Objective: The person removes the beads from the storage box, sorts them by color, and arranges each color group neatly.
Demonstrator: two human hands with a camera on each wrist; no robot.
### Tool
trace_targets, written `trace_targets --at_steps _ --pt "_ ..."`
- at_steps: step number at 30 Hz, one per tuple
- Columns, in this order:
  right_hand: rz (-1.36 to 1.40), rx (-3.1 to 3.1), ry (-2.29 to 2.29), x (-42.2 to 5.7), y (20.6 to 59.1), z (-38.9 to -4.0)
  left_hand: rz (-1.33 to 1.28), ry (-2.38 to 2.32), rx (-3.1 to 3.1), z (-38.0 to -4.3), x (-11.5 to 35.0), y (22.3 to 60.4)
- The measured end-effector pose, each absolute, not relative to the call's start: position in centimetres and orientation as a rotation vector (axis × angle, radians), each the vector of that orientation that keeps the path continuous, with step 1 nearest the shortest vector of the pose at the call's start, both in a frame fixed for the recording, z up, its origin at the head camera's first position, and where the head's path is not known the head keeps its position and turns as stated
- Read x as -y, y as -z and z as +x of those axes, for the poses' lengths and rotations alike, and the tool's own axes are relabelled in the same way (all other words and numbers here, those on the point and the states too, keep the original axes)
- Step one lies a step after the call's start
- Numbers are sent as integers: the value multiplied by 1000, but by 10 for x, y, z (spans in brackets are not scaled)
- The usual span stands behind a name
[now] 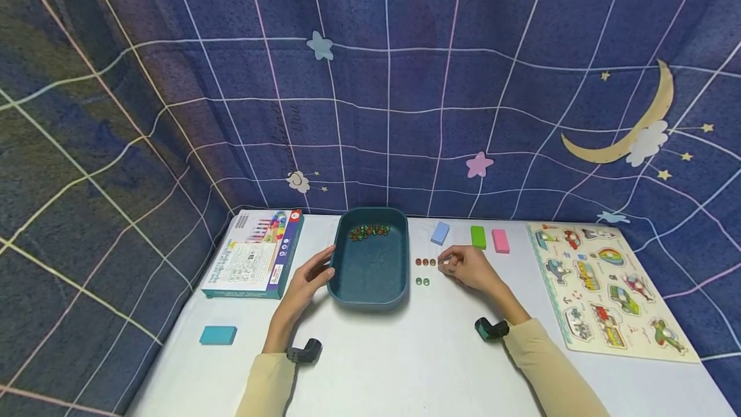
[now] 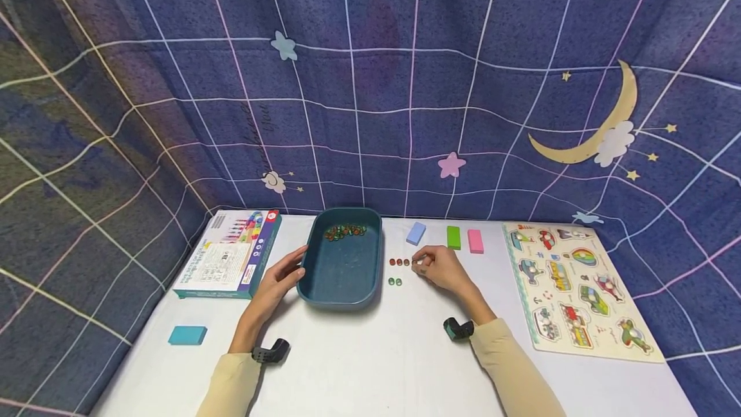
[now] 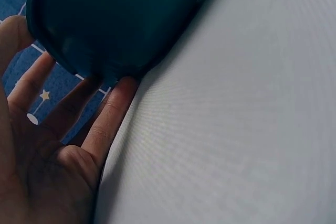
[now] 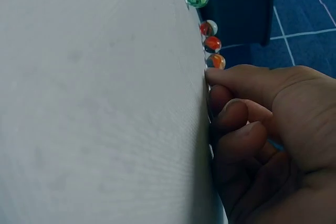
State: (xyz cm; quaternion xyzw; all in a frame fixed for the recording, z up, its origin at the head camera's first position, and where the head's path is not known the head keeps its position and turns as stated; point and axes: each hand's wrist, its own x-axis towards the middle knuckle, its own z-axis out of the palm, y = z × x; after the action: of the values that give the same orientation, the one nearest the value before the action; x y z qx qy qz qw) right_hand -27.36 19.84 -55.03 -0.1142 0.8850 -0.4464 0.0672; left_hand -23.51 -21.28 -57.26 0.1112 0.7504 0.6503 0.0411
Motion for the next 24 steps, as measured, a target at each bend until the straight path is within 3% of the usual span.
trace_targets --at_steps 13,24 --pt "-407 -2548 1559 -185 515 -284 316 -2004 -2282 -235 214 573" --pt "-564 -2366 1722 -93 463 -315 330 -2013 -2278 -234 212 573"
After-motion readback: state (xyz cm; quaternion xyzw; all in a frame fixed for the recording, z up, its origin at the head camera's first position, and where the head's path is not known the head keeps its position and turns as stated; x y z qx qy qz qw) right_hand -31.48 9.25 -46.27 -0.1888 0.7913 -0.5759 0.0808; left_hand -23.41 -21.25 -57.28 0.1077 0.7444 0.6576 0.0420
